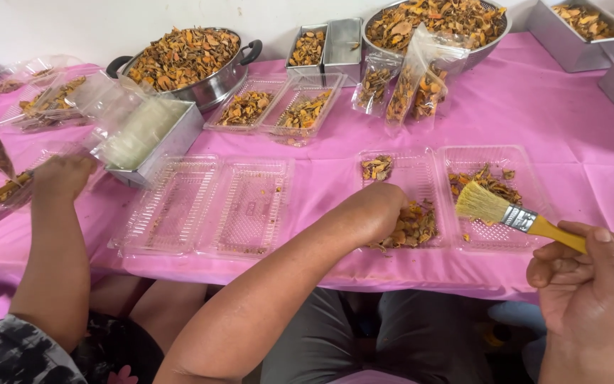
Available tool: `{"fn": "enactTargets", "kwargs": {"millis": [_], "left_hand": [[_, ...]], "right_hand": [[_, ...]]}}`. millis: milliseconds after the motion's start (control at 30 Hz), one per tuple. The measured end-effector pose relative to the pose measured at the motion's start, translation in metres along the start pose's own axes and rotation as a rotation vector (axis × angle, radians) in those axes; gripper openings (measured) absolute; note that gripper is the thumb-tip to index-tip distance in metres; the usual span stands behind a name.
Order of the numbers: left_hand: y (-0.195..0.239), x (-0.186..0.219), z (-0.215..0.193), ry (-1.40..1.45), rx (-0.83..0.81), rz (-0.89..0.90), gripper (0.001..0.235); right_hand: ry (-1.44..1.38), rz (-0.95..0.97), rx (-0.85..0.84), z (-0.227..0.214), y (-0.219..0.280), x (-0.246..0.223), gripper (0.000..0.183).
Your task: Packaging dried herbs into plastic containers and using a brush to arrange them neatly.
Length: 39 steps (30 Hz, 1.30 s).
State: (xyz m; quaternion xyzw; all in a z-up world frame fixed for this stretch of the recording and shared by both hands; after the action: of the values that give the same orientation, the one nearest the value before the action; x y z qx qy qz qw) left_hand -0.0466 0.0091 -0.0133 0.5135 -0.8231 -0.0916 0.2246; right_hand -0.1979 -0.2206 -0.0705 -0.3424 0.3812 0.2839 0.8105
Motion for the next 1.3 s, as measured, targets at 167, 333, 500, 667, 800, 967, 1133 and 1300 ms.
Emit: {"fn": "enactTargets", "kwargs": {"millis": [167, 333, 500, 667, 800, 967, 1133, 1300], "left_hand": [[0.022, 0.005, -0.005, -0.015, -0.066, 0.052, 0.045], [0.009, -0.001, 0.005, -0.03, -0.024, 0.068, 0.038], [0.014, -0.002, 0.008, 0.218, 0.003, 0.075, 0.034], [0.028, -0.004, -0.005, 0.315, 0.084, 0.124, 0.036], [0.027, -0.012, -0.01, 0.485, 0.086, 0.095, 0.033], [0.013, -0.026, -0.006, 1.001, 0.097, 0.078, 0.022], [-0.001, -0.036, 0.007, 1.26, 0.055, 0.125, 0.029], [-0.001, -0.037, 0.011, 1.354, 0.017, 0.103, 0.038]], "right_hand": [[0.005, 0.02, 0.02, 0.008, 0.005, -0.003, 0.03], [0.031, 0.022, 0.001, 0.002, 0.004, 0.002, 0.031], [0.074, -0.015, -0.044, 0.008, 0.01, -0.003, 0.031], [0.049, -0.019, -0.053, 0.018, 0.018, 0.0, 0.03], [0.049, -0.011, -0.005, 0.029, 0.024, 0.003, 0.024], [0.056, -0.115, -0.142, 0.045, 0.04, 0.001, 0.027], [0.357, -0.207, -0.272, 0.056, 0.044, -0.004, 0.025], [0.381, -0.284, -0.173, 0.056, 0.043, -0.011, 0.024]]}}
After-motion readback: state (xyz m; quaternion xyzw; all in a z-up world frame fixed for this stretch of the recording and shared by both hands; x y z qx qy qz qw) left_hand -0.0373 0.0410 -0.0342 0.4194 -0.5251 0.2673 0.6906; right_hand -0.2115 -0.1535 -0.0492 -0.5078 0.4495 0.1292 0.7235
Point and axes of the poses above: each hand's wrist, its own y-axis away from the middle knuckle, its own z-axis out of the palm, x = y × z, the point moved 2 cm from there along -y, towards the middle knuckle, and after that the axes turned 6 degrees about -z, right-handed, at the moved point
